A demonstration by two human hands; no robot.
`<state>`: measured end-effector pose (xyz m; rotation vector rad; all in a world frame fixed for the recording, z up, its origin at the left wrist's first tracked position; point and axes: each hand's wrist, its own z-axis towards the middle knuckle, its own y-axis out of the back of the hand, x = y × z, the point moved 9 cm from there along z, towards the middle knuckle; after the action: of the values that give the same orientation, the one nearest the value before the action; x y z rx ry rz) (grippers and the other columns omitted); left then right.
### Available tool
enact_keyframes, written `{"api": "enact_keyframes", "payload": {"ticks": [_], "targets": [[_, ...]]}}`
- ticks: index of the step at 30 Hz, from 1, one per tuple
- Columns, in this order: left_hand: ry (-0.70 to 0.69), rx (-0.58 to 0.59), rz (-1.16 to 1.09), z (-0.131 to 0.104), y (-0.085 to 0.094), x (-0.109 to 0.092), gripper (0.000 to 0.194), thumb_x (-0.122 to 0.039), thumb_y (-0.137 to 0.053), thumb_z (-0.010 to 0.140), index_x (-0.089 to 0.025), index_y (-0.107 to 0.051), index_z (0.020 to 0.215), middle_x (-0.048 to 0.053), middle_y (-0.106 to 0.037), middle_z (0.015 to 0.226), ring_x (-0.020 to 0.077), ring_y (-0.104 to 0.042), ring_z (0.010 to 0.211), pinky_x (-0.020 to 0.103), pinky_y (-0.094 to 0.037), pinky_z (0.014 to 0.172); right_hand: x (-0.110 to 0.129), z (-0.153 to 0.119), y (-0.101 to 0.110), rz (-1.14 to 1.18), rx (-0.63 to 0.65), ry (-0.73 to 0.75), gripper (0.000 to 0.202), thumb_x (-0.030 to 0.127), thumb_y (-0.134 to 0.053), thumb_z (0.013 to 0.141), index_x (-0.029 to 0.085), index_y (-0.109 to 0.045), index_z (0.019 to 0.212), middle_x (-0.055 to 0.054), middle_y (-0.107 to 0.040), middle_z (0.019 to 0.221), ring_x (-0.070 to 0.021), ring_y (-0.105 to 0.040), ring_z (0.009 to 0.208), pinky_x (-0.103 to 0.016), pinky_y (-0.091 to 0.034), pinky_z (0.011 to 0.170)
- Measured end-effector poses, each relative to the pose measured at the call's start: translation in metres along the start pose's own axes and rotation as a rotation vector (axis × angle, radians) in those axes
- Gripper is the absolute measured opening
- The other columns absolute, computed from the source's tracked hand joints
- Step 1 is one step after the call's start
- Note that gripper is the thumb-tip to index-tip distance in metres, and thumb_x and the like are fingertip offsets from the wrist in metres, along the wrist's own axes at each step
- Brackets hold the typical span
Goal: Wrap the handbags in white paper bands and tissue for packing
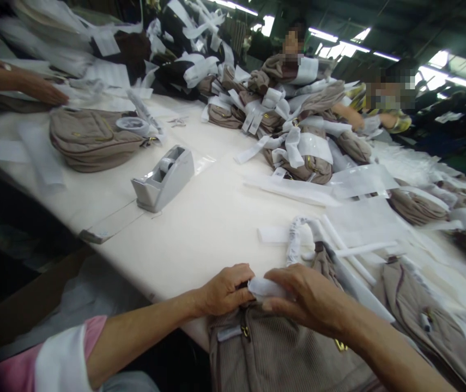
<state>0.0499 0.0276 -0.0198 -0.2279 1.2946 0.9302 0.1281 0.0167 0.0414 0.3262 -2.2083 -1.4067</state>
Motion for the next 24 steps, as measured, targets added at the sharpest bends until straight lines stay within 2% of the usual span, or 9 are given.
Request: {"api": "enact_keyframes", "payload": {"ticks": [2, 4, 8, 11, 14, 16, 18, 20, 24], "targets": [[0.028, 0.007, -0.066, -0.003, 0.005, 0.003, 0.026, -0.037, -0.042, 0.085, -0.014, -0.051, 0.075, 0.003, -0.05, 0.074, 0.0135, -0.047, 0.073, 0.024, -0.039, 0.071, -0.01, -0.006, 0.011, 0.005, -0.046, -0.016, 0.067, 0.05, -0.056, 0.077, 0.018, -0.038, 0.133, -0.011, -0.061, 0.112, -0.0282, -0.053, 0.108, -0.049, -0.038, 0.094], [0.072, 0.011, -0.142, -0.007, 0.011, 0.007, 0.026, -0.037, -0.043, 0.085, -0.013, -0.054, 0.081, 0.004, -0.052, 0.08, 0.0143, -0.049, 0.077, 0.025, -0.041, 0.074, -0.024, -0.014, 0.02, 0.053, -0.075, -0.064, 0.068, 0.047, -0.055, 0.078, 0.019, -0.033, 0.136, -0.01, -0.059, 0.115, -0.0276, -0.049, 0.113, -0.051, -0.03, 0.1], [0.146, -0.104, -0.262, -0.007, 0.036, 0.007, 0.025, -0.033, -0.042, 0.082, -0.014, -0.053, 0.095, 0.009, -0.051, 0.112, 0.0209, -0.047, 0.106, 0.033, -0.037, 0.093, -0.029, -0.022, 0.033, 0.146, -0.109, -0.105, 0.036, 0.036, -0.05, 0.08, 0.021, -0.058, 0.113, -0.006, -0.063, 0.108, -0.0246, -0.056, 0.103, -0.041, -0.042, 0.091], [0.135, -0.173, -0.224, 0.001, 0.048, -0.008, 0.037, -0.034, -0.047, 0.08, -0.016, -0.047, 0.113, 0.009, -0.042, 0.13, 0.0229, -0.037, 0.12, 0.036, -0.029, 0.102, -0.013, -0.016, 0.041, 0.183, -0.093, -0.068, 0.027, 0.03, -0.049, 0.08, 0.02, -0.062, 0.102, -0.004, -0.065, 0.1, -0.0204, -0.06, 0.089, -0.031, -0.046, 0.078], [0.132, 0.02, -0.131, 0.012, 0.026, -0.022, 0.05, -0.038, -0.06, 0.074, -0.018, -0.045, 0.118, 0.006, -0.056, 0.107, 0.0194, -0.052, 0.096, 0.03, -0.042, 0.085, -0.003, -0.01, 0.046, 0.19, -0.062, -0.059, 0.025, 0.032, -0.047, 0.081, 0.019, -0.063, 0.095, -0.003, -0.066, 0.089, -0.0179, -0.059, 0.079, -0.026, -0.045, 0.068], [0.157, 0.123, -0.104, 0.015, 0.01, -0.021, 0.044, -0.041, -0.06, 0.075, -0.017, -0.049, 0.11, 0.001, -0.058, 0.084, 0.014, -0.053, 0.073, 0.023, -0.043, 0.066, -0.004, -0.007, 0.045, 0.186, -0.03, -0.082, 0.021, 0.032, -0.047, 0.081, 0.019, -0.063, 0.087, -0.001, -0.064, 0.077, -0.015, -0.057, 0.069, -0.024, -0.041, 0.061], [0.171, 0.105, -0.08, 0.015, 0.004, -0.017, 0.036, -0.041, -0.055, 0.079, -0.016, -0.048, 0.105, -0.001, -0.054, 0.075, 0.0114, -0.048, 0.064, 0.02, -0.038, 0.057, -0.007, -0.004, 0.042, 0.174, 0.002, -0.122, 0.016, 0.028, -0.048, 0.079, 0.018, -0.06, 0.079, 0.002, -0.058, 0.065, -0.0117, -0.051, 0.058, -0.022, -0.036, 0.053], [0.159, 0.07, -0.045, 0.015, 0.002, -0.013, 0.032, -0.037, -0.052, 0.081, -0.016, -0.045, 0.104, -0.001, -0.053, 0.073, 0.0114, -0.047, 0.062, 0.02, -0.036, 0.055, -0.01, 0.0, 0.035, 0.149, 0.029, -0.148, 0.013, 0.026, -0.048, 0.077, 0.017, -0.057, 0.072, 0.003, -0.051, 0.057, -0.0094, -0.044, 0.052, -0.021, -0.03, 0.048], [0.124, 0.093, 0.02, 0.011, -0.007, -0.009, 0.03, -0.031, -0.05, 0.08, -0.015, -0.042, 0.104, 0.0, -0.053, 0.074, 0.0124, -0.047, 0.062, 0.022, -0.034, 0.055, -0.008, 0.013, 0.025, 0.019, 0.02, -0.156, 0.011, 0.022, -0.05, 0.071, 0.017, -0.052, 0.061, 0.005, -0.042, 0.049, -0.0075, -0.035, 0.046, -0.022, -0.023, 0.045]]}}
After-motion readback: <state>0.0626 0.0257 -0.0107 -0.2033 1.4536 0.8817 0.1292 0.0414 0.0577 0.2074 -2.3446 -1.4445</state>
